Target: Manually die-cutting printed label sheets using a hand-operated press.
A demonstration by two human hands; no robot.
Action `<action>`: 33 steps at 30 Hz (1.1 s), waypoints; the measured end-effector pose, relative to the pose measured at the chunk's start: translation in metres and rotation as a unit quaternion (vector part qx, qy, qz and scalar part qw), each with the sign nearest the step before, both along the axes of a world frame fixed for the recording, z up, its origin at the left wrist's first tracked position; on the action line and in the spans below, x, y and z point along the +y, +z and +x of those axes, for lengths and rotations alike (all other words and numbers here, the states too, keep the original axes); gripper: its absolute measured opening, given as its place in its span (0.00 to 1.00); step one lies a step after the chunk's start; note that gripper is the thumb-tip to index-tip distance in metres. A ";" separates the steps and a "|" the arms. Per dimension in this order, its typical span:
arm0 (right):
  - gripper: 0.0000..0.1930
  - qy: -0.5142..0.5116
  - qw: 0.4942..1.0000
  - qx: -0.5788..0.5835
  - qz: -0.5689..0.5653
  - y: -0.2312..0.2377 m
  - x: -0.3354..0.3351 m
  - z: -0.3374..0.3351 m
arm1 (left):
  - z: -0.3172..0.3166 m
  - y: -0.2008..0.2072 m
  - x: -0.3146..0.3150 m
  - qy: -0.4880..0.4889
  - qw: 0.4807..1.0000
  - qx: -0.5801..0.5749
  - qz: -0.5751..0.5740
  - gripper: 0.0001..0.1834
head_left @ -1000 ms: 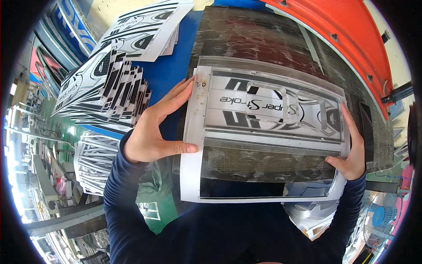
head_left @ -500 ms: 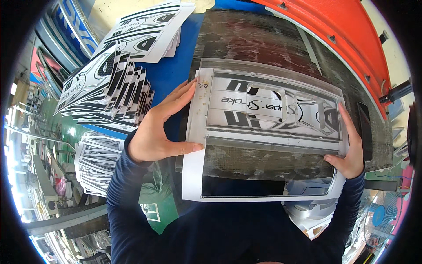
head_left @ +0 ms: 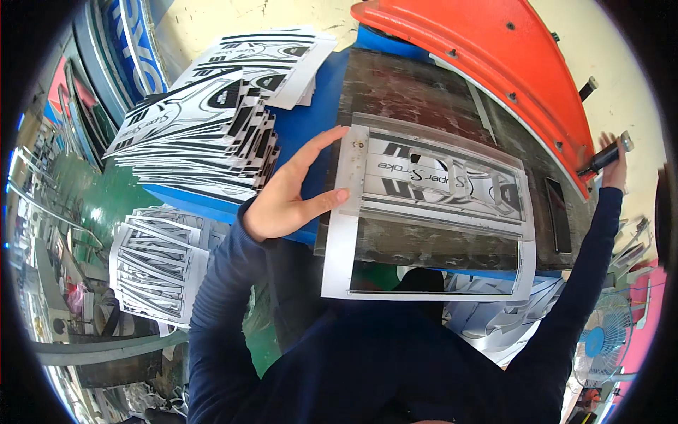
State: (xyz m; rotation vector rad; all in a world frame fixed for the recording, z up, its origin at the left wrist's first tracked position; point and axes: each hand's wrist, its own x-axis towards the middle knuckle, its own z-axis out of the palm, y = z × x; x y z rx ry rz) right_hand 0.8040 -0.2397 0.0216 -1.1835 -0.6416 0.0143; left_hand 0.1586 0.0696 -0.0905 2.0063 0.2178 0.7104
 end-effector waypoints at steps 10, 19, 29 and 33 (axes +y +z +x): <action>0.11 -0.060 0.997 0.048 0.009 0.000 0.023 -0.036 | -0.004 -0.011 0.001 -0.022 0.997 -0.050 -0.055 0.43; 0.09 -0.023 0.999 0.046 0.017 0.002 0.020 -0.161 | -0.001 0.008 -0.010 -0.001 0.996 -0.082 -0.042 0.45; 0.10 0.212 0.976 -0.029 -0.032 -0.001 0.030 -0.325 | 0.067 0.081 -0.083 -0.125 0.931 -0.198 0.280 0.48; 0.23 0.137 0.982 -0.131 -0.026 -0.010 0.039 -0.362 | 0.091 0.100 -0.106 -0.105 0.926 -0.254 0.257 0.45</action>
